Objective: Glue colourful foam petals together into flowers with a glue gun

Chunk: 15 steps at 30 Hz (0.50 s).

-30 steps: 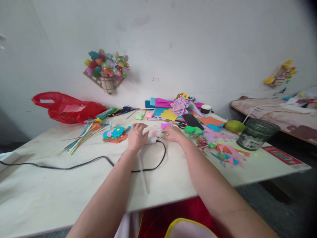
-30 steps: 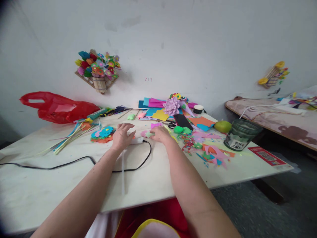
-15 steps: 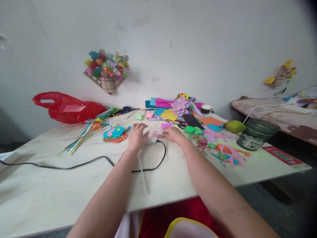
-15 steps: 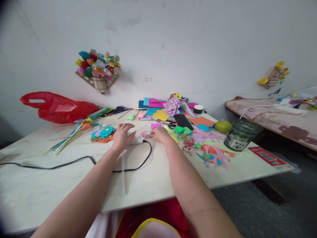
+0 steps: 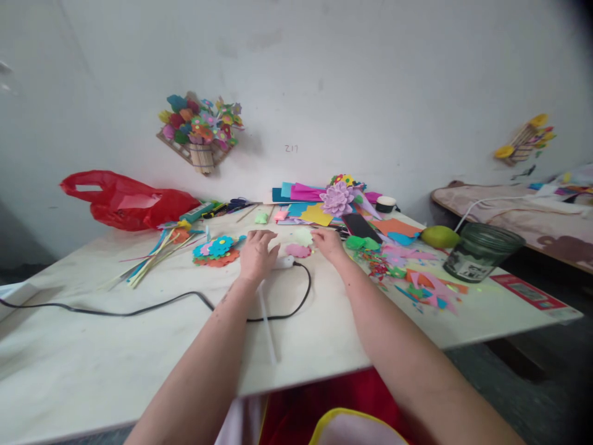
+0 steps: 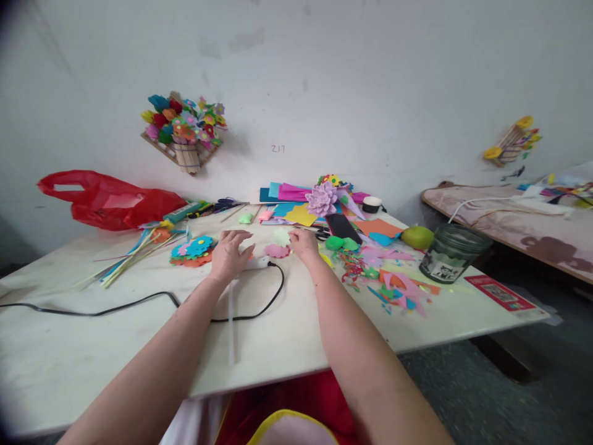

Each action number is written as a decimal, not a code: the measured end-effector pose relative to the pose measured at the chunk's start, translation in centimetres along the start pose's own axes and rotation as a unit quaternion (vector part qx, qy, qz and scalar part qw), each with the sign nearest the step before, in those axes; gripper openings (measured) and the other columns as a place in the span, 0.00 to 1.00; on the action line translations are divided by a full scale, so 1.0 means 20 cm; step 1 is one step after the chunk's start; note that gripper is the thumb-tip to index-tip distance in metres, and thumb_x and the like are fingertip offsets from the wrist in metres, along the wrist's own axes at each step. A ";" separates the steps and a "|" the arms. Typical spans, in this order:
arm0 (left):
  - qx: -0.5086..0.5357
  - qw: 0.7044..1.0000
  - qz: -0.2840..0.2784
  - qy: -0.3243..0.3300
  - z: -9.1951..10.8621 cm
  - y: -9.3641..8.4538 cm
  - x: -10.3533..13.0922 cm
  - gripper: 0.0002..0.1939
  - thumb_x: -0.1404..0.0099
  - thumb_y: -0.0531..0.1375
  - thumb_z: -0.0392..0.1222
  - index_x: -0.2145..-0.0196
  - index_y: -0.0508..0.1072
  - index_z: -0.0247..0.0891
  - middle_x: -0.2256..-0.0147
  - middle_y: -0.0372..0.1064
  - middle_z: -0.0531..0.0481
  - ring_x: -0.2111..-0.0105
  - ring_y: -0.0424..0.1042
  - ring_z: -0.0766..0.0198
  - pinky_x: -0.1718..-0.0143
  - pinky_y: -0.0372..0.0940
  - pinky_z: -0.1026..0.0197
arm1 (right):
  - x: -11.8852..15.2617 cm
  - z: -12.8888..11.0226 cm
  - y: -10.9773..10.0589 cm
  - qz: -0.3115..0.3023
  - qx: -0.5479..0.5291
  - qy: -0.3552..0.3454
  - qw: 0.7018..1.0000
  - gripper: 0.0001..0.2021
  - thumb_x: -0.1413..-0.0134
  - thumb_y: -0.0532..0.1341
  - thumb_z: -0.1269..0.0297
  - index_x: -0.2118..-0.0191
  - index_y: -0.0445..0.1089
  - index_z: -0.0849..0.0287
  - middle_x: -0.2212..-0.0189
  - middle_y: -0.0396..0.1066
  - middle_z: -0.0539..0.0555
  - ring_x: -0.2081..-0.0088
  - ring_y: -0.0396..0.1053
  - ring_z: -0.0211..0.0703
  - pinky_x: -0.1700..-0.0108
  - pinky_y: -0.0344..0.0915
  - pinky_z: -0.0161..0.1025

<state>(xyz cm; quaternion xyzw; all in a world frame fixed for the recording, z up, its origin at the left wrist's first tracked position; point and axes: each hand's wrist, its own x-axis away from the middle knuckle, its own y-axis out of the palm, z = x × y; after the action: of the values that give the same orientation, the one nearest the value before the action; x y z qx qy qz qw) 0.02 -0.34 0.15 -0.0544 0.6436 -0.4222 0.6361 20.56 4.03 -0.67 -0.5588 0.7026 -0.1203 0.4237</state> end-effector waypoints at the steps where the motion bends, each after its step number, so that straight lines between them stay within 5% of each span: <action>1: 0.000 1.000 0.001 0.001 0.00 0.00 0.00 0.12 0.43 0.55 0.41 0.61 0.71 0.38 0.60 0.69 0.48 0.58 0.61 0.56 0.61 0.62 0.58 | -0.01 0.00 0.00 -0.002 -0.057 0.037 0.998 0.13 0.49 0.52 0.67 0.62 0.71 0.64 0.69 0.73 0.56 0.71 0.70 0.41 0.67 0.65 0.36; 4: -0.001 1.000 0.000 0.004 0.00 0.00 0.00 0.12 0.42 0.55 0.41 0.61 0.71 0.38 0.60 0.69 0.48 0.58 0.61 0.56 0.61 0.62 0.58 | -0.02 0.00 0.00 0.005 -0.214 0.126 0.969 0.15 0.48 0.50 0.67 0.59 0.69 0.66 0.67 0.72 0.57 0.74 0.71 0.41 0.73 0.67 0.35; 7: 0.000 1.000 -0.004 0.005 0.00 0.00 0.00 0.12 0.42 0.55 0.41 0.61 0.71 0.38 0.60 0.69 0.48 0.58 0.61 0.56 0.60 0.62 0.57 | -0.02 0.01 0.01 0.025 -0.284 0.130 0.950 0.15 0.49 0.50 0.68 0.58 0.68 0.66 0.63 0.71 0.58 0.68 0.72 0.42 0.69 0.68 0.36; 15: 0.002 1.000 -0.009 0.001 0.00 0.00 0.00 0.12 0.42 0.55 0.41 0.60 0.71 0.39 0.60 0.69 0.47 0.57 0.62 0.55 0.60 0.62 0.56 | -0.02 0.07 0.04 0.057 -0.060 0.008 0.996 0.14 0.50 0.52 0.65 0.61 0.72 0.61 0.61 0.72 0.55 0.59 0.68 0.45 0.57 0.63 0.39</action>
<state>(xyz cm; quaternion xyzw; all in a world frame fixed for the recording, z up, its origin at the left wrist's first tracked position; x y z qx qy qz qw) -0.01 -0.28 0.10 -0.0586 0.6428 -0.4288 0.6320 21.02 5.06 -1.76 -0.5412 0.7430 -0.0579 0.3895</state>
